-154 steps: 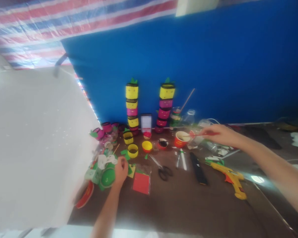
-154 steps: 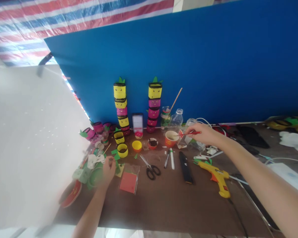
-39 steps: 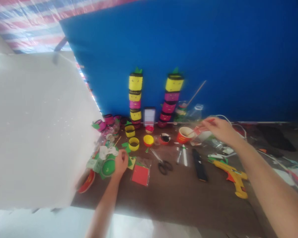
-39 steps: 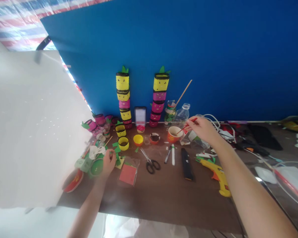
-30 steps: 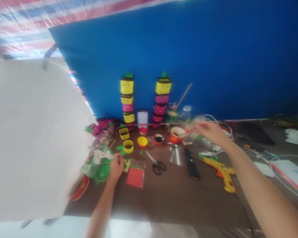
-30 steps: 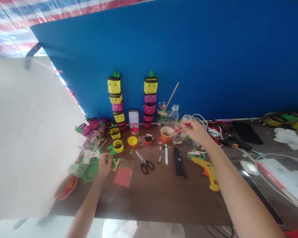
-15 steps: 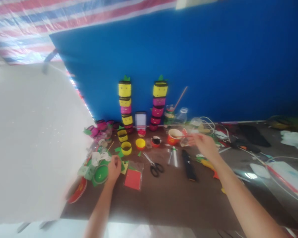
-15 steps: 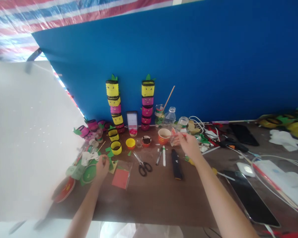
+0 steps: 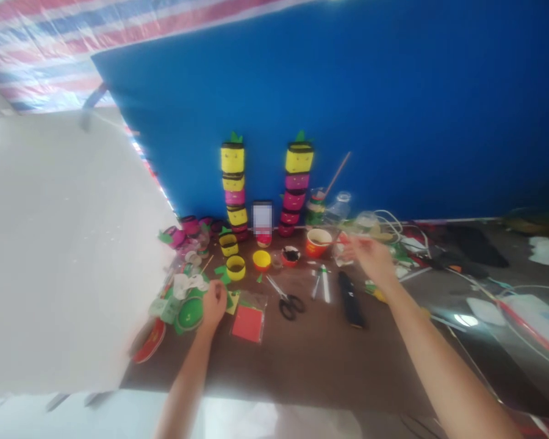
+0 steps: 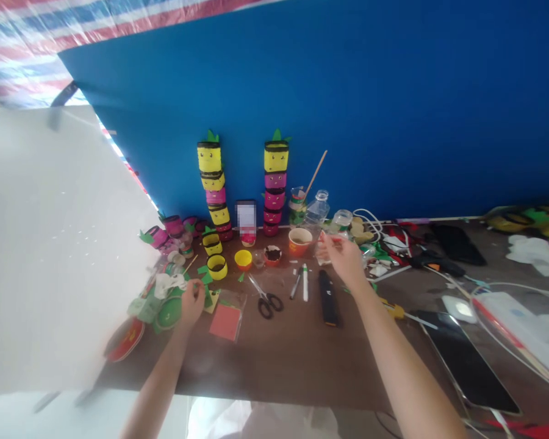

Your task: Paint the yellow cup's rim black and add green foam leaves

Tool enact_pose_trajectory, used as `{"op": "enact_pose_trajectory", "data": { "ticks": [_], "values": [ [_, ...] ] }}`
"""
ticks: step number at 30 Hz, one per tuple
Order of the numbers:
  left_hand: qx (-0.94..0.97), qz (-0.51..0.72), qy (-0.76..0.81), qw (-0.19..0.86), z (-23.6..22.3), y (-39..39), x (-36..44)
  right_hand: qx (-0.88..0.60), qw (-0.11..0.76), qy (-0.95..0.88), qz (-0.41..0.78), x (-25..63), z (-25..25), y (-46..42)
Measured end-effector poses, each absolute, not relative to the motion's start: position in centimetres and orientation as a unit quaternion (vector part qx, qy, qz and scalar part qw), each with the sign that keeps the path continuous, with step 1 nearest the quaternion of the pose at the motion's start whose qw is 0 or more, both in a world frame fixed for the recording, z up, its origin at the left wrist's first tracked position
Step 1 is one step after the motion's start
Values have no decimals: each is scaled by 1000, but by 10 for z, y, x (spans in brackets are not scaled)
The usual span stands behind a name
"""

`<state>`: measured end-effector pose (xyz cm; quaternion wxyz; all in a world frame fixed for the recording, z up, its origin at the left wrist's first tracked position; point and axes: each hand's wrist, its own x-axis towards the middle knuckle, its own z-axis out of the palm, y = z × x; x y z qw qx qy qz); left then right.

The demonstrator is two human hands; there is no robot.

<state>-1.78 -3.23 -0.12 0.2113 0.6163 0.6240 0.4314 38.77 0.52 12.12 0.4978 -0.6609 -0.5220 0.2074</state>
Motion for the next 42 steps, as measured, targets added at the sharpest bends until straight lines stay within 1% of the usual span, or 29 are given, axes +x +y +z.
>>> {"op": "enact_pose_trajectory", "data": {
  "ticks": [3, 8, 11, 16, 17, 19, 24, 27, 34, 37, 42],
  "values": [
    [623, 428, 622, 203, 0, -34, -17, -668, 485, -508, 247, 386, 130, -1],
    [638, 430, 613, 178, 8, -33, -17, -682, 491, -482, 246, 389, 128, -24],
    [644, 438, 608, 156, 16, -29, -21, -685, 501, -477, 229, 388, 108, -46],
    [677, 431, 585, 118, 29, -29, -38, -677, 473, -519, 222, 361, 60, -83],
    [684, 427, 582, 103, 32, -30, -43, -671, 462, -535, 224, 353, 51, -88],
    [691, 410, 588, 92, 36, -35, -54, -646, 412, -613, 194, 338, 36, -96],
    [716, 326, 607, 112, 49, -51, -77, -572, 320, -749, 97, 306, 18, -98],
    [739, 250, 618, 97, 53, -58, -79, -572, 271, -771, 70, 289, 15, -92],
    [781, 123, 610, 56, 47, -68, -66, -620, 210, -754, 54, 264, 11, -81],
    [791, 116, 598, 50, 46, -71, -60, -631, 184, -751, 56, 269, 15, -84],
    [805, 167, 565, 74, 44, -76, -40, -636, 153, -753, 71, 296, 22, -97]
  ]
}}
